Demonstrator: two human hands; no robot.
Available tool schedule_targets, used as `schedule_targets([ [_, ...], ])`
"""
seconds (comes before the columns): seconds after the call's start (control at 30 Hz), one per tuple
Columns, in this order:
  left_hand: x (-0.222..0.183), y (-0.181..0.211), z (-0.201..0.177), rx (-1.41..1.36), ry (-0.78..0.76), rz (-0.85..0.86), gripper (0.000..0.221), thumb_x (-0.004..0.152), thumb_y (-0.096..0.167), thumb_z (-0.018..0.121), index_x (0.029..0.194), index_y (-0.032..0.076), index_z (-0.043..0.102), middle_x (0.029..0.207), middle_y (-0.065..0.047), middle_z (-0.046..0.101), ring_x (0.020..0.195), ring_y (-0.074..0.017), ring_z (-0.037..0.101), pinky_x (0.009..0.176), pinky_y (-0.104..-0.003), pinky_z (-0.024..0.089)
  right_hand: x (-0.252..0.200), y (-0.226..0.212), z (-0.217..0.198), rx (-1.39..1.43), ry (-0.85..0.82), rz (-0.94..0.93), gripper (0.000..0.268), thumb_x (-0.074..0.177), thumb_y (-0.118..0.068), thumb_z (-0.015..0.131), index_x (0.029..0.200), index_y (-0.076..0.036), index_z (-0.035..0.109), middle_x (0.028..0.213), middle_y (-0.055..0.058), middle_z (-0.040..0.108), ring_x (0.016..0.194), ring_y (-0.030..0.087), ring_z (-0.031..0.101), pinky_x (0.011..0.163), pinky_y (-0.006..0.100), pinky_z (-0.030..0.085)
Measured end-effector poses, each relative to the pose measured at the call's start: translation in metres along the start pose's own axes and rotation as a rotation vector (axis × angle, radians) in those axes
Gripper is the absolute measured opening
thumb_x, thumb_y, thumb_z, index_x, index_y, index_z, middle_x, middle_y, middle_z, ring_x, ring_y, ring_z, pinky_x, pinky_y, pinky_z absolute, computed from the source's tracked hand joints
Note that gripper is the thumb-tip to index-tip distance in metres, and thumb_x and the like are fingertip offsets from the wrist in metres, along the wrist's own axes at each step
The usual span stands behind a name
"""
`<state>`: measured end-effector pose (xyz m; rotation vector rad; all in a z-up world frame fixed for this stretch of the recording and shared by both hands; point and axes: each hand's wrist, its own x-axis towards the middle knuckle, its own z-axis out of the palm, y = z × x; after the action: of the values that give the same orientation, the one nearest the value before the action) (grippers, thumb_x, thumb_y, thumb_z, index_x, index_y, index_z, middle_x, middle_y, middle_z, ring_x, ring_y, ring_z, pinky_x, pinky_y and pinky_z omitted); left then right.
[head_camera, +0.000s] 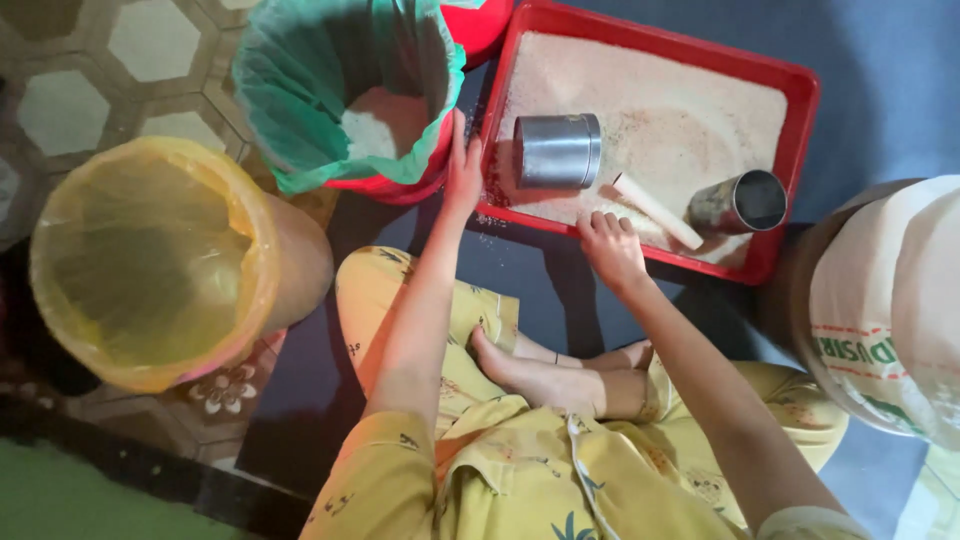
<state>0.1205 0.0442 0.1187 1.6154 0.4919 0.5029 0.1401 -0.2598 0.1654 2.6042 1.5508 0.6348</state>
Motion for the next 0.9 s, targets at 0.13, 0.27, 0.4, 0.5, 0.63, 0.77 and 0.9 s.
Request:
schedule_targets([
  [0.13, -0.008, 0.013, -0.024, 0.015, -0.017, 0.054, 0.056, 0.111, 0.01, 0.043, 0.164, 0.013, 0.026, 0.168, -0.017, 0.025, 0.157, -0.0273, 0.021, 0.133, -0.043, 0.017, 0.006, 0.017, 0.004, -0.023, -0.056, -0.079, 0.037, 0.078, -0.034, 0.074, 0.11, -0.018, 0.065, 0.092, 0.003, 0.056, 0.081, 0.023, 0.06, 0.07, 0.036, 0.048],
  [0.27, -0.018, 0.012, -0.046, 0.179, 0.043, 0.152, 0.056, 0.106, 0.004, 0.046, 0.161, 0.006, 0.033, 0.163, -0.022, 0.035, 0.152, -0.0303, 0.031, 0.13, -0.044, 0.021, 0.017, 0.041, 0.008, 0.036, -0.083, -0.079, 0.043, 0.08, -0.031, 0.077, 0.119, -0.02, 0.065, 0.094, 0.004, 0.058, 0.081, 0.024, 0.061, 0.071, 0.037, 0.05],
  [0.4, -0.019, 0.001, -0.05, 0.315, 0.015, 0.123, 0.055, 0.107, 0.012, 0.046, 0.161, 0.01, 0.034, 0.162, -0.019, 0.039, 0.15, -0.0346, 0.037, 0.128, -0.047, 0.027, 0.038, 0.075, 0.008, 0.015, -0.065, -0.042, 0.023, 0.087, -0.028, 0.075, 0.107, -0.02, 0.066, 0.089, 0.003, 0.057, 0.079, 0.024, 0.062, 0.071, 0.037, 0.05],
  [0.5, 0.003, -0.04, -0.036, 0.47, 0.0, 0.208, 0.052, 0.109, 0.017, 0.045, 0.16, 0.01, 0.036, 0.162, -0.018, 0.038, 0.15, -0.0363, 0.037, 0.126, -0.048, 0.029, 0.038, 0.108, 0.02, -0.093, -0.081, -0.022, 0.022, 0.088, -0.033, 0.074, 0.106, -0.025, 0.064, 0.09, -0.001, 0.055, 0.081, 0.02, 0.062, 0.072, 0.034, 0.05],
  [0.63, 0.05, -0.06, -0.018, 0.742, 0.004, 0.326, 0.057, 0.109, 0.026, 0.052, 0.16, 0.006, 0.034, 0.164, -0.019, 0.033, 0.153, -0.0367, 0.032, 0.128, -0.047, 0.026, 0.017, 0.138, 0.043, -0.169, -0.136, 0.001, 0.029, 0.082, -0.034, 0.076, 0.107, -0.025, 0.064, 0.092, 0.0, 0.056, 0.084, 0.021, 0.062, 0.071, 0.036, 0.051],
  [0.77, 0.087, -0.077, -0.009, 1.041, -0.09, 0.344, 0.069, 0.107, 0.046, 0.051, 0.161, 0.009, 0.03, 0.167, -0.015, 0.029, 0.156, -0.0312, 0.025, 0.127, -0.053, 0.019, 0.012, 0.145, 0.039, -0.134, -0.217, 0.081, 0.035, 0.078, -0.033, 0.08, 0.107, -0.024, 0.063, 0.095, 0.0, 0.057, 0.09, 0.022, 0.064, 0.076, 0.036, 0.054],
  [0.9, 0.089, -0.038, -0.006, 1.06, -0.363, 0.536, 0.06, 0.109, 0.046, 0.045, 0.156, 0.008, 0.041, 0.16, -0.014, 0.043, 0.151, -0.0285, 0.035, 0.126, -0.053, 0.019, 0.009, 0.147, 0.047, -0.09, -0.252, 0.101, 0.036, 0.076, -0.034, 0.081, 0.104, -0.025, 0.061, 0.094, -0.001, 0.057, 0.091, 0.021, 0.064, 0.079, 0.035, 0.054],
])
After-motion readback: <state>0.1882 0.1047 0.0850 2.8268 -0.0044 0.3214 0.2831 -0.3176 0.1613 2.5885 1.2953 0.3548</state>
